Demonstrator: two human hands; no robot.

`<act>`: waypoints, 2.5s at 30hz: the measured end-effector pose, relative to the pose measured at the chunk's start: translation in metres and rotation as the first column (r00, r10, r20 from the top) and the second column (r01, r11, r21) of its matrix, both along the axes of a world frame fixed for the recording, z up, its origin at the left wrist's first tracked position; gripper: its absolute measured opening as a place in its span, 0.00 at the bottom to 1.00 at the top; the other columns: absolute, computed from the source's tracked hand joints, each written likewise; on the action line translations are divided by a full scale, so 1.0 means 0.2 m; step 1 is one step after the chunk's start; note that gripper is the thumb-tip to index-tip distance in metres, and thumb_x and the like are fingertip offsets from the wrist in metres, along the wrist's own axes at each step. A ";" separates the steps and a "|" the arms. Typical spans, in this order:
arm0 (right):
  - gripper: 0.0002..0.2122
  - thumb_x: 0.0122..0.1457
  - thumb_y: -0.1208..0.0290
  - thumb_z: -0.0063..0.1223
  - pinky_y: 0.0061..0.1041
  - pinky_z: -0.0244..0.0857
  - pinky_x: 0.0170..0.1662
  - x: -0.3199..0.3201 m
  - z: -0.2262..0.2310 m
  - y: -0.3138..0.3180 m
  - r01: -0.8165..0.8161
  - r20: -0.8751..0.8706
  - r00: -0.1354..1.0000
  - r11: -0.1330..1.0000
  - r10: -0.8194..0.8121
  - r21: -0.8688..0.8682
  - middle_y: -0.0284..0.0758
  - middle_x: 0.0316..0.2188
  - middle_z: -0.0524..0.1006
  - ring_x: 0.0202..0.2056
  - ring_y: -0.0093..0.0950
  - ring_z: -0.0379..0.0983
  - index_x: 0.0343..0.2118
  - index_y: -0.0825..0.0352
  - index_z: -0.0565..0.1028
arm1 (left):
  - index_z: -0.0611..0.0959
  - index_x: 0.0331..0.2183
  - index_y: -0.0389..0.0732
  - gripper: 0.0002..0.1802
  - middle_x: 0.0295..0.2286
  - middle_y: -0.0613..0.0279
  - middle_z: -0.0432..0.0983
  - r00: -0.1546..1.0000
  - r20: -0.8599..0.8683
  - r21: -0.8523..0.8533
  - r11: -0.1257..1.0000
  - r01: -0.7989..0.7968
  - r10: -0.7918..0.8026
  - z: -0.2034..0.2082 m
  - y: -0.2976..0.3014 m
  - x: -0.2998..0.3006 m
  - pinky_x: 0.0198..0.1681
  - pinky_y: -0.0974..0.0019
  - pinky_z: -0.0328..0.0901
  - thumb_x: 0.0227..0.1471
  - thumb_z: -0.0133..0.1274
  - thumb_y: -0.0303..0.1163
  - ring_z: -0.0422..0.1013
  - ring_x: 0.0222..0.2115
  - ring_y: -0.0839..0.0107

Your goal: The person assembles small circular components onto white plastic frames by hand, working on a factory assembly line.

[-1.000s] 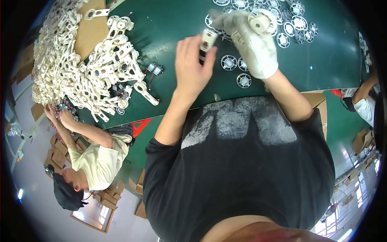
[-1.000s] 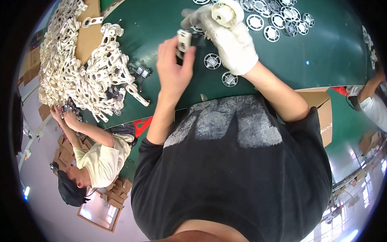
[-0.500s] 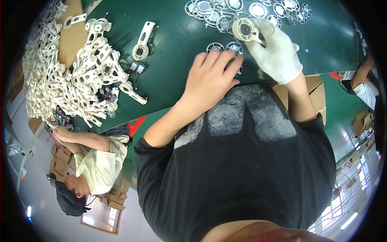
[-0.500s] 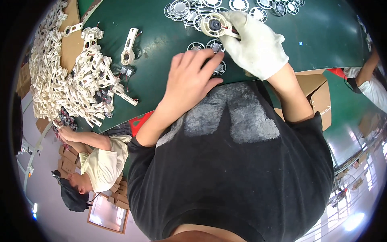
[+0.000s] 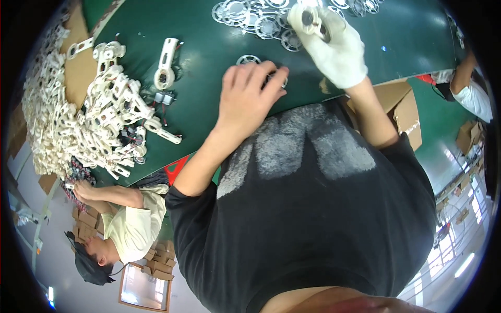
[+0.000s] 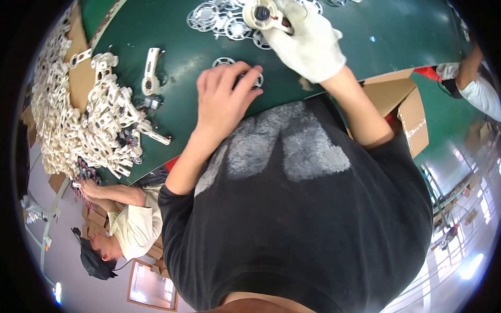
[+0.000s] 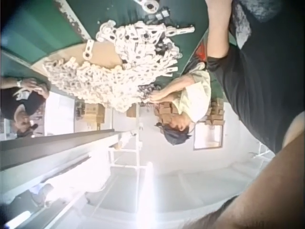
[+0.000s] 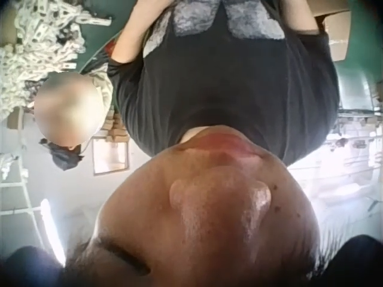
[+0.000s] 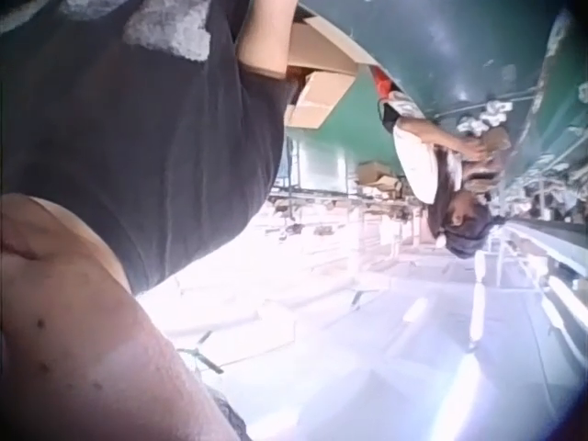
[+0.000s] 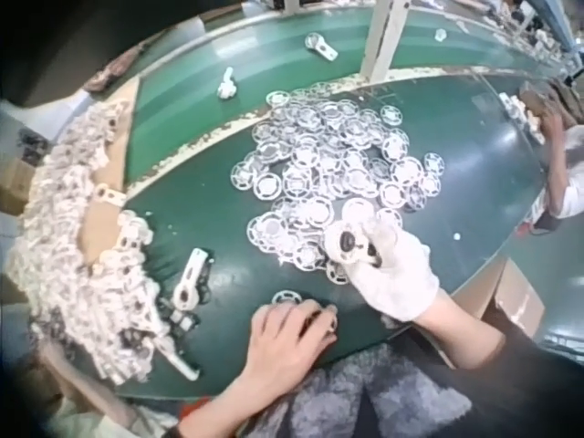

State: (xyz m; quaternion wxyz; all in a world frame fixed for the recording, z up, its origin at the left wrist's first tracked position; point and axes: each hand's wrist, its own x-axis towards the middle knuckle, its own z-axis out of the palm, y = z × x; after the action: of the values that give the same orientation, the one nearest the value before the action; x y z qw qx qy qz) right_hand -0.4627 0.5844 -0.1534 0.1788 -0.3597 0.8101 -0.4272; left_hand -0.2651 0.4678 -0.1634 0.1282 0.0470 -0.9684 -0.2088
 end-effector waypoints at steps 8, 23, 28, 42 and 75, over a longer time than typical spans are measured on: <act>0.14 0.58 0.75 0.62 0.23 0.70 0.46 0.01 -0.03 0.11 0.315 0.066 0.948 0.947 -0.311 -0.060 0.32 0.38 0.81 0.40 0.22 0.77 0.47 0.68 0.78 | 0.84 0.47 0.44 0.26 0.42 0.64 0.74 0.994 -0.047 0.232 0.969 -0.088 0.102 -0.02 -0.03 0.01 0.50 0.55 0.61 0.48 0.66 0.46 0.70 0.41 0.61; 0.14 0.61 0.55 0.53 0.42 0.75 0.40 0.20 0.30 0.22 -0.143 0.061 0.990 0.877 0.129 0.460 0.42 0.31 0.83 0.37 0.43 0.81 0.44 0.55 0.82 | 0.85 0.32 0.38 0.06 0.26 0.63 0.77 0.980 -0.162 0.622 0.783 0.012 0.114 0.17 -0.01 -0.21 0.30 0.69 0.67 0.49 0.66 0.24 0.73 0.25 0.68; 0.15 0.61 0.52 0.52 0.45 0.74 0.38 0.22 0.27 0.15 -0.269 0.069 0.959 0.813 0.274 0.516 0.41 0.28 0.83 0.35 0.45 0.81 0.43 0.54 0.82 | 0.86 0.31 0.38 0.07 0.32 0.61 0.78 0.958 -0.223 0.589 0.808 -0.014 0.179 0.14 -0.01 -0.21 0.31 0.68 0.69 0.47 0.67 0.25 0.74 0.27 0.67; 0.10 0.56 0.61 0.58 0.40 0.74 0.34 0.18 0.29 0.06 -0.243 -0.116 0.939 0.865 0.323 0.439 0.39 0.26 0.82 0.31 0.41 0.81 0.39 0.56 0.83 | 0.87 0.44 0.44 0.27 0.45 0.66 0.84 0.958 -0.284 0.424 0.900 0.099 0.028 0.15 -0.16 -0.11 0.47 0.63 0.72 0.37 0.72 0.31 0.76 0.45 0.62; 0.18 0.65 0.55 0.54 0.28 0.71 0.41 0.16 0.25 -0.02 -0.438 0.541 0.771 0.897 0.336 0.067 0.40 0.32 0.82 0.33 0.31 0.79 0.49 0.62 0.80 | 0.79 0.53 0.33 0.33 0.51 0.49 0.78 0.972 -0.220 0.824 0.549 0.139 0.085 0.19 -0.14 -0.11 0.54 0.60 0.70 0.43 0.68 0.23 0.77 0.50 0.55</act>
State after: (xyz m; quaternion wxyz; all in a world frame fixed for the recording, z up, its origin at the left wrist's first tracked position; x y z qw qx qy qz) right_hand -0.4317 0.5814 -0.1044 0.5067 -0.3727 0.6767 -0.3826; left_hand -0.2877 0.4393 -0.1250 0.2006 0.0622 -0.7312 -0.6491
